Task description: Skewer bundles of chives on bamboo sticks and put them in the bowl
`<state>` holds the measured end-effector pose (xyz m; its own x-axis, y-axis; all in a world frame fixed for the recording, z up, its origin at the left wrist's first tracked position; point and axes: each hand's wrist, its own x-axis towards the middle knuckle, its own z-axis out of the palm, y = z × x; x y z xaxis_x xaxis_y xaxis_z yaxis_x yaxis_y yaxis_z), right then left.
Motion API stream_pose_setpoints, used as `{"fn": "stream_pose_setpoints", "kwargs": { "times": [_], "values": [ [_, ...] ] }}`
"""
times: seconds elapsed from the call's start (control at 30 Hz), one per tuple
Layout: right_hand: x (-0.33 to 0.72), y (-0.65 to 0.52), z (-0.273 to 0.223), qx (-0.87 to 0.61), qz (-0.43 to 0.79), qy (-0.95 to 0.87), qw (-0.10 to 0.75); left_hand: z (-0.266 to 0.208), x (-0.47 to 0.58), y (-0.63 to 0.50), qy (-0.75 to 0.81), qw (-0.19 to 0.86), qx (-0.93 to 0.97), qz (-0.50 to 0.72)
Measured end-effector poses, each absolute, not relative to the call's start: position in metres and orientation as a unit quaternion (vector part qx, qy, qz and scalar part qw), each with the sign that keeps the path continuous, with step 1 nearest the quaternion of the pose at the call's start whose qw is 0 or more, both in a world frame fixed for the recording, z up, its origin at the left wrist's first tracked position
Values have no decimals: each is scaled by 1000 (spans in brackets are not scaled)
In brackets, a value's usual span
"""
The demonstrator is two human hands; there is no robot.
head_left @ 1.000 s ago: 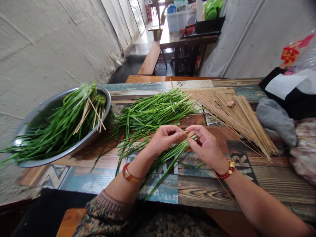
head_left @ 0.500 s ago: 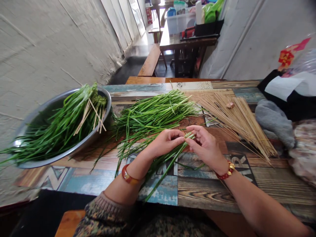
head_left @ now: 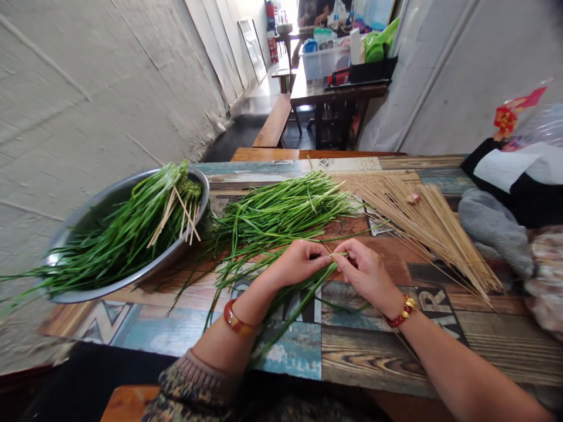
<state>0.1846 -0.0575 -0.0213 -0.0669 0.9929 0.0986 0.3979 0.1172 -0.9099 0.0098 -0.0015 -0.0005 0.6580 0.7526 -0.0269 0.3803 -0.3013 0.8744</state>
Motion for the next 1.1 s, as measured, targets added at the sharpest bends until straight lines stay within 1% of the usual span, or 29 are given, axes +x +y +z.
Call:
{"fn": "stream_pose_setpoints", "kwargs": {
  "times": [0.13, 0.2, 0.4, 0.5, 0.67, 0.73, 0.83, 0.93, 1.03, 1.1],
  "values": [
    [185, -56, -24, -542, 375, -644, 389, -3, -5, 16, 447, 297, 806, 250],
    [186, -56, -24, -541, 380, -642, 388, -7, -9, 20, 458, 239, 815, 262],
    [186, -56, -23, -550, 365, -644, 388, -9, -6, 17, 479, 67, 839, 248],
    [187, -56, -24, -554, 357, -644, 388, -5, -8, 17, 472, 14, 851, 231],
    [188, -56, -26, -548, 360, -648, 387, -4, -12, 20, 449, -12, 881, 149],
    [188, -56, -26, -549, 356, -648, 389, -5, -12, 20, 454, -13, 877, 154],
    [187, -56, -25, -557, 348, -646, 388, -5, -9, 19, 450, 31, 864, 223],
    [186, -58, -23, -563, 345, -639, 395, -2, -3, 15, 433, 157, 835, 300],
    [183, -59, -21, -565, 345, -622, 418, 0, 5, 8, 432, 312, 786, 313],
    [181, -61, -20, -564, 349, -611, 432, 2, 10, 3, 432, 380, 757, 309]
  ]
}}
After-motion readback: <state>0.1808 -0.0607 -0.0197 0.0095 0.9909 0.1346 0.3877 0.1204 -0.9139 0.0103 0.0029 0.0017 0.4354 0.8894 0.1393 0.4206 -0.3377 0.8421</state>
